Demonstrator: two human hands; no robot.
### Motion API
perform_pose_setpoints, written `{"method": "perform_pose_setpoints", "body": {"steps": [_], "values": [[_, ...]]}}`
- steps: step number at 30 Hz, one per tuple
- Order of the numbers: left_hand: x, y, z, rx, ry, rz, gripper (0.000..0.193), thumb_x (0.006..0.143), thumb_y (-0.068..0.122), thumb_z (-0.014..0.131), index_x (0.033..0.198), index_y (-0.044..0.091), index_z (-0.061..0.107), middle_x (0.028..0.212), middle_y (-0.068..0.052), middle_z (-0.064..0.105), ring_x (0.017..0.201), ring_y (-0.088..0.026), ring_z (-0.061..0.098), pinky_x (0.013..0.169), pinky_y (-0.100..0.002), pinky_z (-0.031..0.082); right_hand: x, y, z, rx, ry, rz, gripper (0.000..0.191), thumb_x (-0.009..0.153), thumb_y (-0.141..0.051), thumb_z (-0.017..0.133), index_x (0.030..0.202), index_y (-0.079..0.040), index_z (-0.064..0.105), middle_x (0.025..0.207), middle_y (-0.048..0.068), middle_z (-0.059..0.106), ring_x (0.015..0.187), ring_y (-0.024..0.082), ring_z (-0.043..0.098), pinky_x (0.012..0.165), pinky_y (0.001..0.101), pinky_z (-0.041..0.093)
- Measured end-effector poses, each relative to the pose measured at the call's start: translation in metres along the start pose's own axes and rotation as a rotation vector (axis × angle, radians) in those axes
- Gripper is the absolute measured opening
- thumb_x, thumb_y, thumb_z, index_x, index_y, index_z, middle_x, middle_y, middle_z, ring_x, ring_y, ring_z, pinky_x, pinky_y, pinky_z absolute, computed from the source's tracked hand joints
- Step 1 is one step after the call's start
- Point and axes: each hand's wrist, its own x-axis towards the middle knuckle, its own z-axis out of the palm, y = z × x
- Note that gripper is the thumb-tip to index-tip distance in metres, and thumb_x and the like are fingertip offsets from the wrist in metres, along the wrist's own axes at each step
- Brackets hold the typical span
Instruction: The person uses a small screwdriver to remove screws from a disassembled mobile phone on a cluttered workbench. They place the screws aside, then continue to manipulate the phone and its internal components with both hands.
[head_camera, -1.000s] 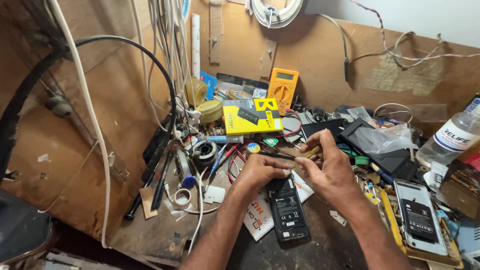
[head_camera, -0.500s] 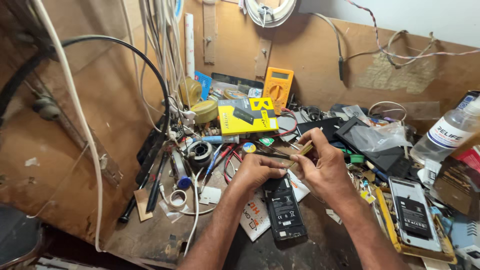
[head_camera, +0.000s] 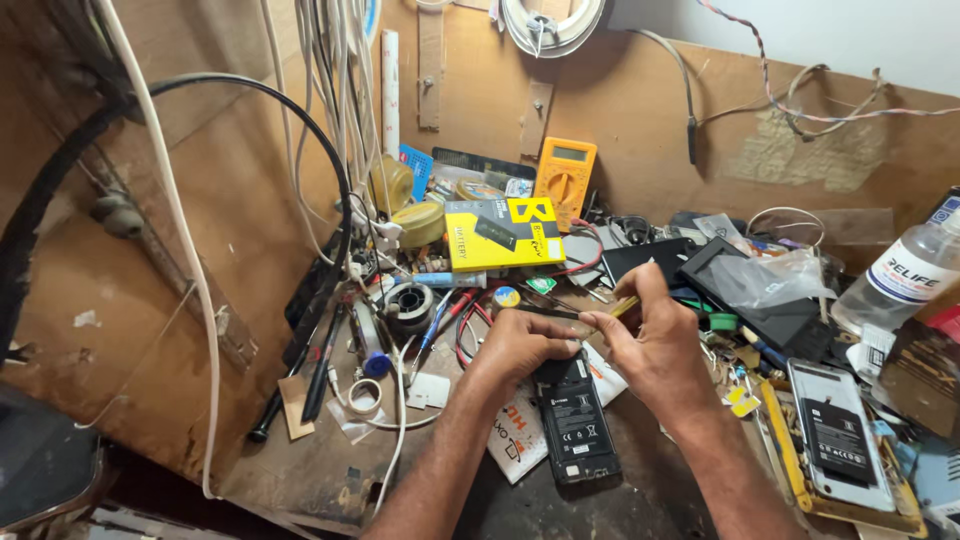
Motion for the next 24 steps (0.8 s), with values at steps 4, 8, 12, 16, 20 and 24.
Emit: {"method": "perform_pose_setpoints", "body": {"steps": [4, 8, 12, 16, 20, 24], "values": [[-0.0017, 0.0019, 0.0018, 0.003, 0.013, -0.055, 0.026, 0.079, 0.004, 0.079, 0.105, 0.004, 0.082, 0.085, -0.007, 0.078, 0.069, -0.011, 0.069, 0.066, -0.028, 0.056, 0.0005, 0.0014, -0.0053, 0.211, -0.099, -0.012, 0.026, 0.088, -0.002, 0.068, 0.108, -0.005, 0.051, 0.083, 0.001, 0.069, 0.066, 0.008, 0.070, 0.054, 0.0263, 0.059], [-0.0010, 0.0039, 0.0031, -0.003, 0.014, -0.030, 0.025, 0.078, 0.002, 0.080, 0.103, 0.003, 0.082, 0.084, -0.007, 0.079, 0.069, -0.011, 0.070, 0.067, -0.027, 0.057, 0.0022, -0.0003, -0.0047, 0.205, -0.091, 0.114, 0.023, 0.089, -0.004, 0.072, 0.103, -0.004, 0.054, 0.074, 0.006, 0.068, 0.062, 0.011, 0.069, 0.051, 0.0280, 0.058], [-0.0036, 0.0026, 0.0018, -0.013, 0.015, -0.028, 0.026, 0.079, 0.003, 0.080, 0.105, 0.005, 0.083, 0.086, -0.006, 0.079, 0.069, -0.009, 0.068, 0.066, -0.026, 0.056, -0.0001, -0.0030, -0.0038, 0.014, -0.050, 0.148, 0.028, 0.090, -0.007, 0.078, 0.100, -0.002, 0.053, 0.071, 0.011, 0.069, 0.058, 0.015, 0.069, 0.048, 0.0306, 0.052], [-0.0008, 0.0004, 0.0034, -0.043, 0.017, -0.048, 0.025, 0.078, 0.002, 0.080, 0.103, 0.003, 0.083, 0.085, -0.007, 0.079, 0.069, -0.011, 0.069, 0.065, -0.027, 0.056, 0.0013, -0.0001, -0.0067, 0.185, -0.082, -0.012, 0.026, 0.087, -0.001, 0.070, 0.104, -0.003, 0.052, 0.084, 0.005, 0.069, 0.065, 0.009, 0.071, 0.052, 0.0253, 0.058], [0.0016, -0.0011, 0.0038, -0.015, 0.024, -0.033, 0.026, 0.078, 0.002, 0.080, 0.103, 0.003, 0.083, 0.085, -0.007, 0.079, 0.069, -0.010, 0.068, 0.066, -0.026, 0.056, 0.0039, 0.0024, -0.0028, 0.234, -0.073, 0.071, 0.022, 0.088, -0.002, 0.070, 0.102, -0.004, 0.053, 0.076, 0.005, 0.070, 0.061, 0.010, 0.069, 0.047, 0.0265, 0.059], [-0.0004, 0.0002, 0.0026, 0.006, 0.026, -0.018, 0.026, 0.078, 0.002, 0.080, 0.104, 0.004, 0.083, 0.086, -0.006, 0.079, 0.070, -0.009, 0.068, 0.066, -0.026, 0.056, 0.0001, -0.0004, 0.0012, 0.115, -0.028, 0.099, 0.026, 0.088, -0.006, 0.077, 0.097, -0.003, 0.053, 0.069, 0.008, 0.068, 0.055, 0.013, 0.068, 0.044, 0.0296, 0.054]]}}
